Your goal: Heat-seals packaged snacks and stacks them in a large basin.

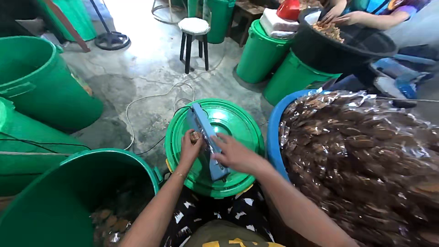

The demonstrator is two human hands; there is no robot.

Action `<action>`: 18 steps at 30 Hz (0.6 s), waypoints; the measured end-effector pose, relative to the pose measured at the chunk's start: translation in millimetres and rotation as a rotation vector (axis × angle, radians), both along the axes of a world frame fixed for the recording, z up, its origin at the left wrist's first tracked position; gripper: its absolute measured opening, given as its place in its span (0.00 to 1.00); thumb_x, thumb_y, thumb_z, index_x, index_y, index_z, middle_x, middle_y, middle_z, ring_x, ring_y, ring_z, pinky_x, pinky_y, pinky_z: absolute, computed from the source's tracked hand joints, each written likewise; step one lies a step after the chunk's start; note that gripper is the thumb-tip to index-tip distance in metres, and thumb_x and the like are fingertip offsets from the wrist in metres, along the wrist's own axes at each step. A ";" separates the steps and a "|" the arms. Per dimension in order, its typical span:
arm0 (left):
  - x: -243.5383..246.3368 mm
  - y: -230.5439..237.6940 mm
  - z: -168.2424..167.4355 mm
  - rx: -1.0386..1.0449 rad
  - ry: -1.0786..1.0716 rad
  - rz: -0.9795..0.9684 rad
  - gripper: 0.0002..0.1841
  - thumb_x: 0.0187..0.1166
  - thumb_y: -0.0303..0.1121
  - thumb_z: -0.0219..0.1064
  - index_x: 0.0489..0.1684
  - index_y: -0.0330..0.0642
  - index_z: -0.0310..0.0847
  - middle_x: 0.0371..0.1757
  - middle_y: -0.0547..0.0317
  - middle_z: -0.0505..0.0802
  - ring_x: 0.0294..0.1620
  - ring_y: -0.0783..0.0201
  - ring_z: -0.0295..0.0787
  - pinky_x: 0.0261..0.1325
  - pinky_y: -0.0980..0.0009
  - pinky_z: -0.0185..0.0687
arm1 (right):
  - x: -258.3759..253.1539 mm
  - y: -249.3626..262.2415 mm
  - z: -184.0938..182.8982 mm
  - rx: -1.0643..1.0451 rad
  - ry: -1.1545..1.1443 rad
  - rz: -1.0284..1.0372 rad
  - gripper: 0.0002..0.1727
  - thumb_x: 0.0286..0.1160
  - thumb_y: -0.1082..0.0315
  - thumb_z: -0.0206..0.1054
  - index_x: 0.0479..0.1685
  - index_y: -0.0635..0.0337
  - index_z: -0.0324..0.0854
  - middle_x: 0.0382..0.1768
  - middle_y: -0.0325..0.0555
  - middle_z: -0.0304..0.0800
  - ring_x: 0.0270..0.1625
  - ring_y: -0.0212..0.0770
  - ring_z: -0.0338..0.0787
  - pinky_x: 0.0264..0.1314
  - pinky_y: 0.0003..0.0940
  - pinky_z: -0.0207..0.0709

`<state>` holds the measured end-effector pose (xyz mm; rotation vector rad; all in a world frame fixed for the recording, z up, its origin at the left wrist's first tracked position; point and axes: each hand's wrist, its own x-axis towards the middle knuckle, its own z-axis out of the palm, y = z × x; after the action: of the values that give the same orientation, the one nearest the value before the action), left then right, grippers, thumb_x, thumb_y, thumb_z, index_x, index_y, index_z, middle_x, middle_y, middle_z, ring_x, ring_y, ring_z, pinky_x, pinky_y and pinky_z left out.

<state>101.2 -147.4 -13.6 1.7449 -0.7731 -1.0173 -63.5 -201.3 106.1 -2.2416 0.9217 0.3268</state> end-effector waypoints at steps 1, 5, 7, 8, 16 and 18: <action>4.1 -3.9 0.4 0.014 -0.006 -0.007 0.32 0.82 0.38 0.64 0.84 0.36 0.61 0.74 0.28 0.75 0.64 0.42 0.83 0.61 0.52 0.84 | 5.6 11.8 -4.0 -0.037 0.099 0.029 0.47 0.85 0.49 0.64 0.96 0.60 0.44 0.93 0.67 0.45 0.91 0.67 0.56 0.85 0.66 0.58; 14.4 -1.1 4.1 0.023 0.036 -0.042 0.33 0.87 0.40 0.60 0.89 0.39 0.53 0.72 0.32 0.78 0.58 0.47 0.88 0.58 0.53 0.86 | 10.8 36.4 -45.7 -0.172 0.056 -0.123 0.45 0.83 0.52 0.64 0.96 0.54 0.45 0.91 0.66 0.51 0.82 0.64 0.74 0.74 0.55 0.76; 15.3 5.4 5.1 -0.026 0.110 0.038 0.33 0.90 0.38 0.55 0.92 0.41 0.44 0.70 0.34 0.79 0.54 0.50 0.88 0.52 0.54 0.87 | 4.2 45.8 -71.4 -0.365 -0.164 -0.189 0.37 0.82 0.54 0.62 0.89 0.59 0.64 0.85 0.66 0.67 0.72 0.63 0.85 0.62 0.52 0.84; 14.3 6.7 4.9 -0.048 0.164 0.109 0.33 0.91 0.38 0.53 0.92 0.43 0.42 0.69 0.35 0.80 0.55 0.50 0.87 0.53 0.54 0.86 | 2.6 47.6 -79.9 -0.433 -0.255 -0.204 0.34 0.80 0.56 0.63 0.85 0.61 0.70 0.82 0.67 0.71 0.67 0.63 0.89 0.57 0.52 0.86; 0.5 -3.6 -8.1 -0.030 0.445 -0.030 0.18 0.95 0.43 0.38 0.48 0.46 0.74 0.23 0.70 0.84 0.19 0.78 0.78 0.23 0.80 0.77 | -8.1 45.2 -81.3 -0.304 -0.336 -0.223 0.34 0.80 0.58 0.64 0.85 0.61 0.69 0.84 0.69 0.67 0.73 0.64 0.84 0.64 0.56 0.83; 2.2 -3.9 -7.9 -0.074 0.422 -0.079 0.15 0.94 0.37 0.40 0.47 0.46 0.73 0.22 0.73 0.84 0.19 0.81 0.77 0.24 0.84 0.75 | -8.8 42.5 -79.6 -0.259 -0.333 -0.226 0.34 0.82 0.57 0.63 0.86 0.61 0.68 0.85 0.69 0.65 0.75 0.65 0.82 0.66 0.57 0.81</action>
<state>103.4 -151.3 -21.5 1.3791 -0.6025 -1.3370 -72.4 -158.8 26.5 -2.2956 1.0672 -0.2760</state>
